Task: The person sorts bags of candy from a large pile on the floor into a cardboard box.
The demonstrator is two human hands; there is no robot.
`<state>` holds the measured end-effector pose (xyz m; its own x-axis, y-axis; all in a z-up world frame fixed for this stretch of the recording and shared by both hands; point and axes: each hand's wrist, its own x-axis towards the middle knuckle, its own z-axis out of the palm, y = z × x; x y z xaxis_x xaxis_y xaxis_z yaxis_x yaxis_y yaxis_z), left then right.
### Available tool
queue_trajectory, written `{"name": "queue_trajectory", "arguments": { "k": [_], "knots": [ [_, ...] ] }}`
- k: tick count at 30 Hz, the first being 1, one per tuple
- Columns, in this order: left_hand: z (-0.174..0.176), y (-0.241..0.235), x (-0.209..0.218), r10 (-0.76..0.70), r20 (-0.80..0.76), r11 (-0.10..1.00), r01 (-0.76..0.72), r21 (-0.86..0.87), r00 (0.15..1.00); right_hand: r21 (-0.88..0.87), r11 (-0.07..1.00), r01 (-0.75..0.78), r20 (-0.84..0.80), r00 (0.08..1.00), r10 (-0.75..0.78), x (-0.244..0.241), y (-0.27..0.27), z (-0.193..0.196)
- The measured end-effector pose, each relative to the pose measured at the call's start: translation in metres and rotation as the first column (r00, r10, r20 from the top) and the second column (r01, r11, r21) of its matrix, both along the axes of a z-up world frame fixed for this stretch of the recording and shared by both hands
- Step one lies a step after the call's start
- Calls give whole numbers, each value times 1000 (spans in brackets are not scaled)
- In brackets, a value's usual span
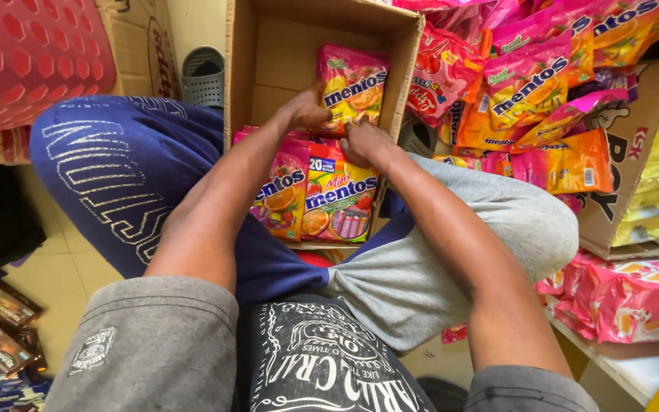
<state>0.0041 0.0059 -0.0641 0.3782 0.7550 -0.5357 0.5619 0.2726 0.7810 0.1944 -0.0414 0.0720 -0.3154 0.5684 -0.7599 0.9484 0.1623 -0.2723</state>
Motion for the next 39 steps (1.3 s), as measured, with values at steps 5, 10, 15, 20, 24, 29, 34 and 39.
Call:
{"name": "queue_trajectory", "arguments": {
  "k": [5,10,15,20,24,29,34,39],
  "knots": [
    [19,-1,9,35,-95,996,-43,-81,995,61,998,15,-61,998,-12,1,-3,1],
    [14,-3,17,93,-89,995,-96,-25,992,170,984,-51,-65,996,63,-3,-6,15],
    [27,-2,18,-8,-204,998,-4,-57,979,240,937,-254,-8,965,264,-20,-8,52],
    [23,-5,27,-225,-538,895,391,215,812,349,913,-212,-175,942,285,-37,3,142],
    [87,-10,38,-236,-458,897,374,237,857,353,913,-204,-117,959,259,-31,11,170],
    [107,-23,73,-290,-511,823,484,299,809,507,861,18,-298,942,156,-29,20,182],
    [108,-12,99,-347,-550,711,595,374,760,572,813,108,-252,967,49,-49,26,206],
    [95,-13,105,-384,-588,614,672,413,712,511,846,154,-246,969,-28,-70,30,221]
  ]
}}
